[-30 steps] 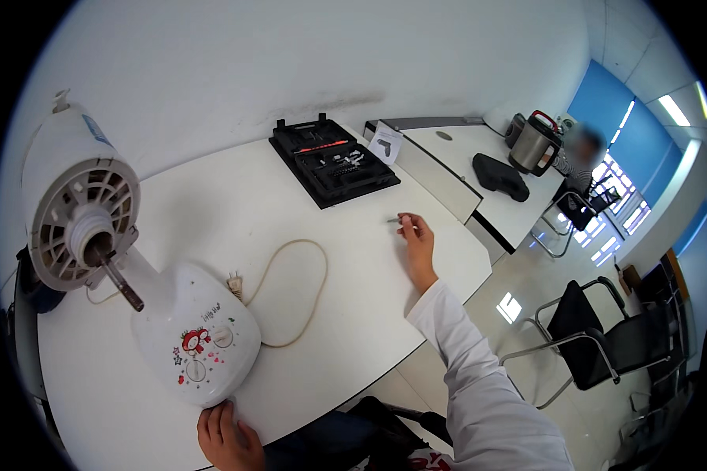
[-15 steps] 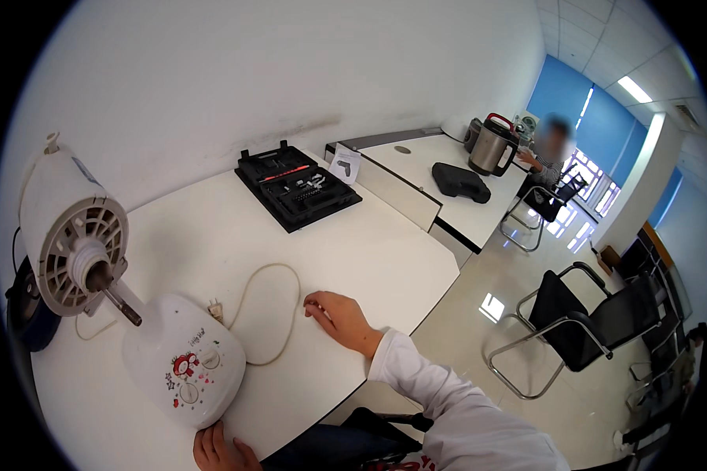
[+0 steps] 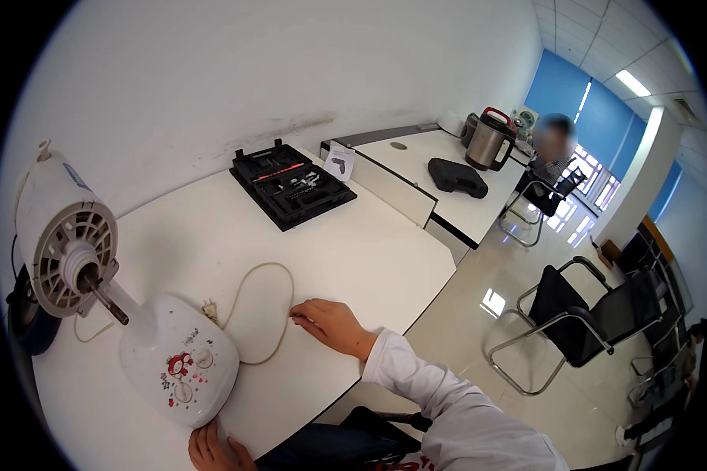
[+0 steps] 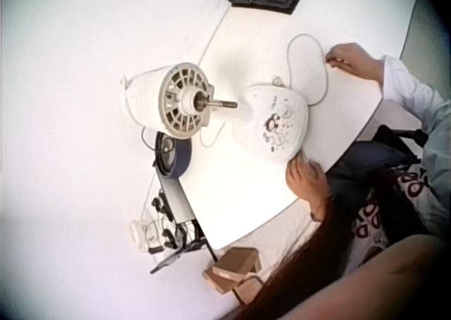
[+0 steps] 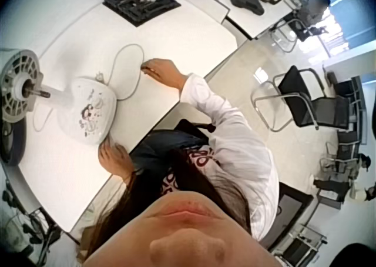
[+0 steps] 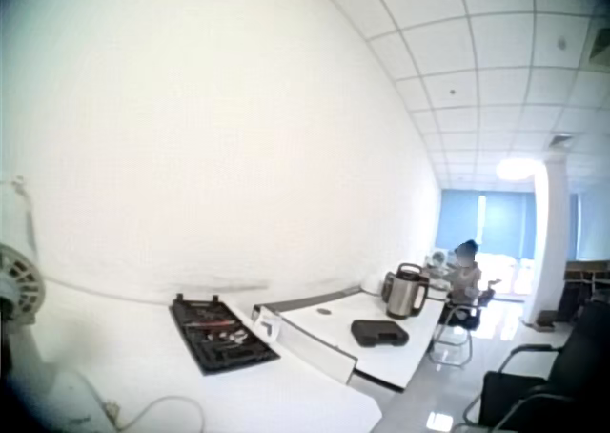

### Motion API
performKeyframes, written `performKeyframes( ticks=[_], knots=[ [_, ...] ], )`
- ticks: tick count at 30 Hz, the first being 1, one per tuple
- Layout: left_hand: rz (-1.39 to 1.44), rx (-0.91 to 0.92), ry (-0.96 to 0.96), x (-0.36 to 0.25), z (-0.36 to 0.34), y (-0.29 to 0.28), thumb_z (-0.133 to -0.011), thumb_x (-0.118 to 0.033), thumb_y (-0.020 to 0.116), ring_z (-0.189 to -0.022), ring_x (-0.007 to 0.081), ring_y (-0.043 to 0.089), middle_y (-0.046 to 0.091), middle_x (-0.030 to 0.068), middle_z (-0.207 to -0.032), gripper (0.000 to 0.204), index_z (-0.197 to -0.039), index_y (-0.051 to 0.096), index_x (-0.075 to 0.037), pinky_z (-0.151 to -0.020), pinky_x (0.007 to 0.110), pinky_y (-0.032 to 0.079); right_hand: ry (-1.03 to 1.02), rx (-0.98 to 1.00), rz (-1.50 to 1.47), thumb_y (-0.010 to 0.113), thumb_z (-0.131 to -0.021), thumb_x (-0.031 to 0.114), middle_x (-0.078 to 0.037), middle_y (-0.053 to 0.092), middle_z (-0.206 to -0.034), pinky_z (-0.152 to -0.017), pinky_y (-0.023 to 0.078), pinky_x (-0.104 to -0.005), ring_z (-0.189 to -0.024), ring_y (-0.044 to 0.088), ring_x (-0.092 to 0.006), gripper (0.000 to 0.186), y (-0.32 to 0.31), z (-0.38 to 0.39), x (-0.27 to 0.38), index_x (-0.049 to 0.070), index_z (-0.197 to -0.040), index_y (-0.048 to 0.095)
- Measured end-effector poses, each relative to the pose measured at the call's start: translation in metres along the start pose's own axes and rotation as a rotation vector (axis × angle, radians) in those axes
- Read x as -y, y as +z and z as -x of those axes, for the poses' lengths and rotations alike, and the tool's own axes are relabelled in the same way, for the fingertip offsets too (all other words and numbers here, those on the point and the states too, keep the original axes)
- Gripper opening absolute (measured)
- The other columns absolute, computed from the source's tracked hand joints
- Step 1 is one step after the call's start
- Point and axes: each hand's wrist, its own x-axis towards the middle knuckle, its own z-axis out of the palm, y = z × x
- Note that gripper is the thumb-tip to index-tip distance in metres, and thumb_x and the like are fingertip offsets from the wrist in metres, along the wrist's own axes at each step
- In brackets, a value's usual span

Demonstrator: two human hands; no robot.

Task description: The person secures a rubber ring onto a blue speaker and then uses a screwdriver to adjust the internal components of a white electric fan. The person handles the speaker, fan, and screwdriver while working at a white table.

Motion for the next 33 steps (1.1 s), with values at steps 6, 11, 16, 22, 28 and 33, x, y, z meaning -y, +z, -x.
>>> performKeyframes(
  ticks=[6, 11, 16, 22, 28, 33],
  knots=[
    [0.008, 0.013, 0.011, 0.003, 0.002, 0.0013, -0.077, -0.009, 0.061, -0.099, 0.0361, 0.055, 0.062, 0.0159, -0.103, 0.032, -0.109, 0.061, -0.002, -0.088, 0.046, 0.043, 0.043, 0.019, 0.013, 0.06, -0.089, 0.013, -0.005, 0.062, -0.088, -0.062, 0.051, -0.0333, -0.073, 0.062, -0.0239, 0.01, -0.0037, -0.0009, 0.0038, 0.008, -0.097, 0.061],
    [0.017, 0.026, 0.007, 0.0023, 0.0022, 0.0016, -0.077, -0.008, 0.06, -0.099, 0.0359, 0.055, 0.061, 0.0157, -0.104, 0.033, -0.11, 0.062, -0.003, -0.088, 0.046, 0.043, 0.023, 0.011, -0.004, 0.059, -0.089, 0.013, -0.003, 0.06, -0.098, -0.064, 0.052, -0.0323, -0.075, 0.063, -0.0227, 0.011, -0.0032, -0.0009, 0.0036, 0.009, -0.099, 0.061],
    [0.039, 0.016, 0.037, 0.0018, 0.0016, 0.0011, -0.077, -0.006, 0.06, -0.1, 0.0359, 0.055, 0.061, 0.0153, -0.104, 0.032, -0.109, 0.062, -0.003, -0.088, 0.046, 0.044, 0.031, 0.039, -0.003, 0.058, -0.09, 0.013, -0.002, 0.059, -0.1, -0.065, 0.052, -0.0323, -0.077, 0.063, -0.0221, 0.012, -0.0045, -0.001, 0.0049, 0.009, -0.1, 0.062],
    [0.045, 0.024, 0.035, -0.0006, -0.0006, -0.0019, -0.077, -0.005, 0.06, -0.099, 0.0358, 0.055, 0.061, 0.0147, -0.105, 0.03, -0.107, 0.062, -0.004, -0.086, 0.046, 0.044, 0.027, 0.045, -0.002, 0.058, -0.09, 0.014, -0.002, 0.059, -0.099, -0.064, 0.051, -0.0325, -0.076, 0.062, -0.022, 0.012, -0.0032, -0.0007, 0.0043, 0.009, -0.1, 0.062],
    [0.042, 0.022, 0.031, -0.001, -0.0008, -0.002, -0.076, -0.005, 0.06, -0.099, 0.0354, 0.055, 0.062, 0.014, -0.104, 0.03, -0.106, 0.062, -0.004, -0.087, 0.045, 0.044, 0.002, 0.065, 0.013, 0.058, -0.089, 0.012, -0.002, 0.06, -0.099, -0.063, 0.052, -0.0312, -0.074, 0.063, -0.0208, 0.012, -0.0011, -0.0005, 0.003, 0.01, -0.1, 0.062],
    [0.052, 0.021, 0.028, -0.0007, -0.0001, -0.0012, -0.076, -0.005, 0.059, -0.1, 0.0351, 0.055, 0.062, 0.0136, -0.105, 0.029, -0.105, 0.063, -0.004, -0.088, 0.045, 0.044, 0.001, 0.08, 0.02, 0.057, -0.09, 0.014, -0.002, 0.059, -0.096, -0.065, 0.051, -0.0325, -0.076, 0.062, -0.0218, 0.012, -0.0024, -0.0006, 0.0035, 0.008, -0.1, 0.062]
  ],
)
